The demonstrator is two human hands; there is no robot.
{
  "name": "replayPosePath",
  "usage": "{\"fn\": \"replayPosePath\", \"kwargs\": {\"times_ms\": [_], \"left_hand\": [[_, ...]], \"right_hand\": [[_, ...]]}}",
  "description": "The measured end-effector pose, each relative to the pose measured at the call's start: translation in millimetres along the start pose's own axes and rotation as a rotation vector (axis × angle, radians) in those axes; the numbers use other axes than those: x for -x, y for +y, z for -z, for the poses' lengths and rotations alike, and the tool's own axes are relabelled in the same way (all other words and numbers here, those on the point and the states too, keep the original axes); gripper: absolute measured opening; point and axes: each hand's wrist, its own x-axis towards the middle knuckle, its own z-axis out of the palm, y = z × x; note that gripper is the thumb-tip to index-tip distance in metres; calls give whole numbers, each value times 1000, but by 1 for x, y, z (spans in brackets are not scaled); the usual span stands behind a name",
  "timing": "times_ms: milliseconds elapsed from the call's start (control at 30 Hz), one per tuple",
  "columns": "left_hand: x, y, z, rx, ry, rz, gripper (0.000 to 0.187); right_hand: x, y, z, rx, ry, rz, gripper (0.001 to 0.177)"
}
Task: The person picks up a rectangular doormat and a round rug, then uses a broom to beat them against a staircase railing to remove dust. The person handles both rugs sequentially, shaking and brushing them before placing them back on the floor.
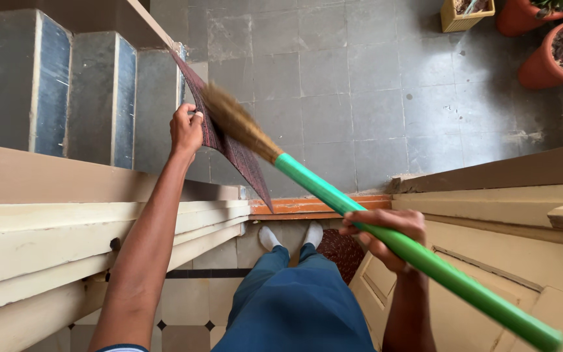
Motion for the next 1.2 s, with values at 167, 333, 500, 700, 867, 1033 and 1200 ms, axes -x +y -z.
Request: {"fn": "replayPosePath", "kwargs": {"times_ms": [167, 333, 500, 700, 867, 1033, 1200], "left_hand": [[15, 4, 4, -136, -60, -47, 24], [27, -3, 0, -265, -132, -155, 26], [39, -14, 3, -231, -153, -88, 26], [40, -24, 11, -143, -95, -71, 30], [38, -19, 6, -115, -85, -140, 29], [42, -10, 10, -40, -88, 4, 30], [39, -9, 4, 65, -50, -2, 29]], "right_hand": [[3, 71, -16, 155, -39, -200, 24], [-7, 145, -66, 292, -157, -475, 24], [-15, 135, -70, -210, 99, -312, 25], [-11, 116, -69, -162, 239, -76, 27], [4, 144, -80, -375, 79, -372, 32], [29, 154, -99, -353, 208, -152, 32], [36, 154, -106, -354, 180, -372, 33]]}}
